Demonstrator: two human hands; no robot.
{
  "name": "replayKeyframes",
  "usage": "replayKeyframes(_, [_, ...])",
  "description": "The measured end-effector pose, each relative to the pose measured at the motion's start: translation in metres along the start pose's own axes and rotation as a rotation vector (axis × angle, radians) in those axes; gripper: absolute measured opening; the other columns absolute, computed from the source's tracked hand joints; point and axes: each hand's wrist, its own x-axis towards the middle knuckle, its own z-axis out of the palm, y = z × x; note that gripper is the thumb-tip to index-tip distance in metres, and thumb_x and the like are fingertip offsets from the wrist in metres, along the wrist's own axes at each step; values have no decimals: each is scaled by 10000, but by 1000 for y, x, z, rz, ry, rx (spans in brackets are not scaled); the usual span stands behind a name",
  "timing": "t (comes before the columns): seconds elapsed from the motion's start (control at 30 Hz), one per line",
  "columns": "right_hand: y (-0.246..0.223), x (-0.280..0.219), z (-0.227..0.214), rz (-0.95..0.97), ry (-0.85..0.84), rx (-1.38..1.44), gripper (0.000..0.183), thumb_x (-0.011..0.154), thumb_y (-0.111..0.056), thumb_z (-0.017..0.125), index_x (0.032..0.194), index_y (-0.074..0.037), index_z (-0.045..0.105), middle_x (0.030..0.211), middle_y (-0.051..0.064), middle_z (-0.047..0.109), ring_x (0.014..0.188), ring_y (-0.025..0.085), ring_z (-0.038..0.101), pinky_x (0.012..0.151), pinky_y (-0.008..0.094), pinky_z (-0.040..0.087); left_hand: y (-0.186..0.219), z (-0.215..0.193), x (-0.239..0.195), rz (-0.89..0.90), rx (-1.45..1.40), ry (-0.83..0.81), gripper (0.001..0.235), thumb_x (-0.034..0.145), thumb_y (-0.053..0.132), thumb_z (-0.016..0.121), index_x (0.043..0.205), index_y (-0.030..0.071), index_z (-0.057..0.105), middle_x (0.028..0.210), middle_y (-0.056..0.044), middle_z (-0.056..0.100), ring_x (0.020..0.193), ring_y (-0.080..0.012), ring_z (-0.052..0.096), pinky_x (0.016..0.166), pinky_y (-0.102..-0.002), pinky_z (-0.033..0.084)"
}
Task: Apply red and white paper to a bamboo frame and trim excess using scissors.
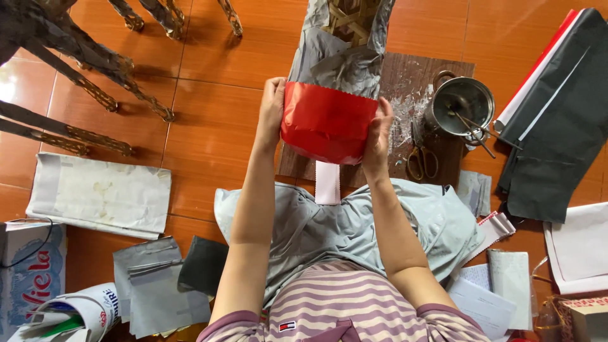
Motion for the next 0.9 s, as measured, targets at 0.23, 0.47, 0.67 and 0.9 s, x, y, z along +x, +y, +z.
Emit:
replayKeyframes(0.23, [17, -1, -5, 116, -139, 272, 940, 1029, -723, 433, 1686, -121, 134, 1646, 163, 366, 1481, 270, 398, 1264, 412, 327, -17, 1, -1, -228, -460, -143, 336, 1082, 245, 456, 1270, 9, 604, 1168, -105, 674, 1049, -174, 639, 946, -319, 542])
replayKeyframes(0.47, [2, -15, -11, -60, -143, 98, 862, 1073, -703, 343, 1689, -218, -14, 1778, 131, 106, 1652, 276, 225, 1343, 410, 270, 21, -7, -46, 15, -256, 42, 357, 1120, 222, 459, 1324, -45, 581, 1260, -164, 646, 1172, -241, 621, 1066, -386, 500])
replayKeyframes(0.67, [13, -10, -8, -131, -244, -109, 768, 1104, -633, 292, 1708, -168, 200, 1801, 77, 152, 1683, 248, 163, 1382, 391, 179, 30, 0, -64, -2, -405, -256, 601, 1142, 382, 271, 1621, 20, 292, 1675, -138, 324, 1555, -233, 313, 1296, -367, 248])
replayKeyframes(0.9, [14, -5, -22, -28, -326, 75, 830, 1108, -630, 400, 1692, -109, 123, 1773, 106, 139, 1636, 252, 200, 1345, 388, 191, 28, -1, -64, 29, -444, -325, 576, 1165, 330, 323, 1632, -5, 301, 1678, -161, 357, 1565, -256, 336, 1309, -370, 263])
